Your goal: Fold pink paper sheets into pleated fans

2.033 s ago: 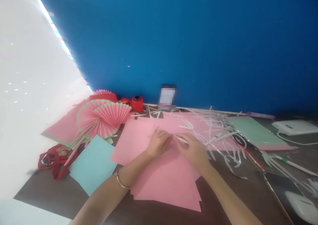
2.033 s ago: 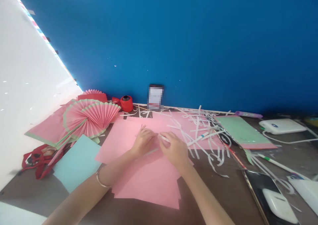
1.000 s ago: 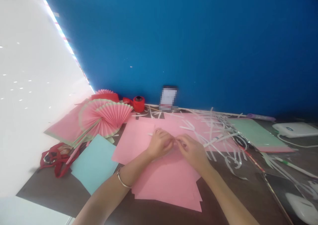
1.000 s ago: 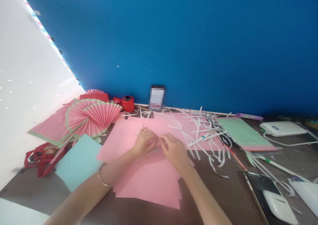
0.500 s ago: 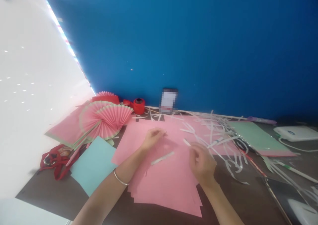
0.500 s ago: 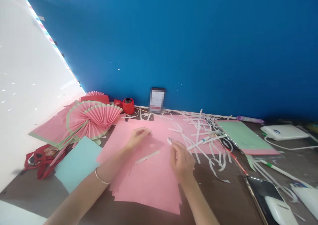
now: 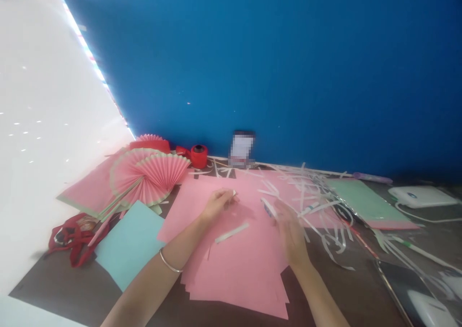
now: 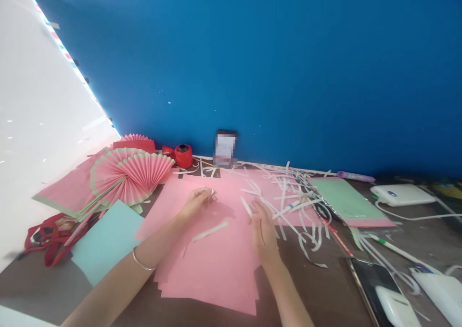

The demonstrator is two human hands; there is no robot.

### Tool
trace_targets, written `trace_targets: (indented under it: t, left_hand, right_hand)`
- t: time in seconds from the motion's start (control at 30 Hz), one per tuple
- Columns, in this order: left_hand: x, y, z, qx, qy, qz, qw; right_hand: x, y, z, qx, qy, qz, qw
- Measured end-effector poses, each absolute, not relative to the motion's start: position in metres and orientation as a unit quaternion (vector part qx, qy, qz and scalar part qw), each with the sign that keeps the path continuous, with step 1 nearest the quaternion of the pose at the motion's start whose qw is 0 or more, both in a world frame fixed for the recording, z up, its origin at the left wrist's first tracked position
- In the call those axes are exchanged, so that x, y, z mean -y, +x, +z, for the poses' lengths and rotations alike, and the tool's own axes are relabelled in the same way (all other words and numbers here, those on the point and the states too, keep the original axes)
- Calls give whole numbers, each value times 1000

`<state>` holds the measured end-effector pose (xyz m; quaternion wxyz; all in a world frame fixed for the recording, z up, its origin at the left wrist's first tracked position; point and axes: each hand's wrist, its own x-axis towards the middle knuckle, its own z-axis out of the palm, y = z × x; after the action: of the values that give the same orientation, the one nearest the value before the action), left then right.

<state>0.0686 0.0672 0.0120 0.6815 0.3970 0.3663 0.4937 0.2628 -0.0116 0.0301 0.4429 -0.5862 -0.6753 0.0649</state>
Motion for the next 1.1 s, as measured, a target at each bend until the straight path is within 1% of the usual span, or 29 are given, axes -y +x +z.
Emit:
trace_targets:
  t: [0.13,0.23,0.33,0.5,0.63,0.67,0.8,0.87,0.9,0.97,1.03,1.1]
  left_hand:
    - [-66,68,12,-360,397,498,681]
    - [-65,68,11,-348,393,502,688]
    - [-65,67,11,-348,389,504,688]
    - [-68,70,12,-351,350,510,703]
    - [-72,69,20,-344,283,534,718]
    - [-73,67,23,-342,268,541,720]
    - [-78,52,43,-292,280,585,703]
    - [-81,43,53,-285,315,602,677]
    - [-83,38,57,-288,324,609,664]
    - [-87,29,61,-298,331,622,644]
    - [-90,23,60,-313,326,623,639]
    - [-94,19,53,-336,309,608,649]
  right_hand:
    - [12,261,33,652,-615,124,425]
    - [13,257,36,648,-624,110,423]
    - [16,249,37,655,-625,71,419]
    - [16,245,32,707,-594,-1,384]
    - [8,279,26,654,-611,-124,429]
    - [5,291,24,642,-622,-151,423]
    - [-3,322,15,608,-694,-222,315]
    - [-4,319,12,604,-715,-205,286]
    - [-4,313,11,625,-706,-174,284]
    - [0,293,10,706,-644,-79,283]
    - [5,270,11,792,-557,19,251]
    - [12,250,12,836,-504,68,207]
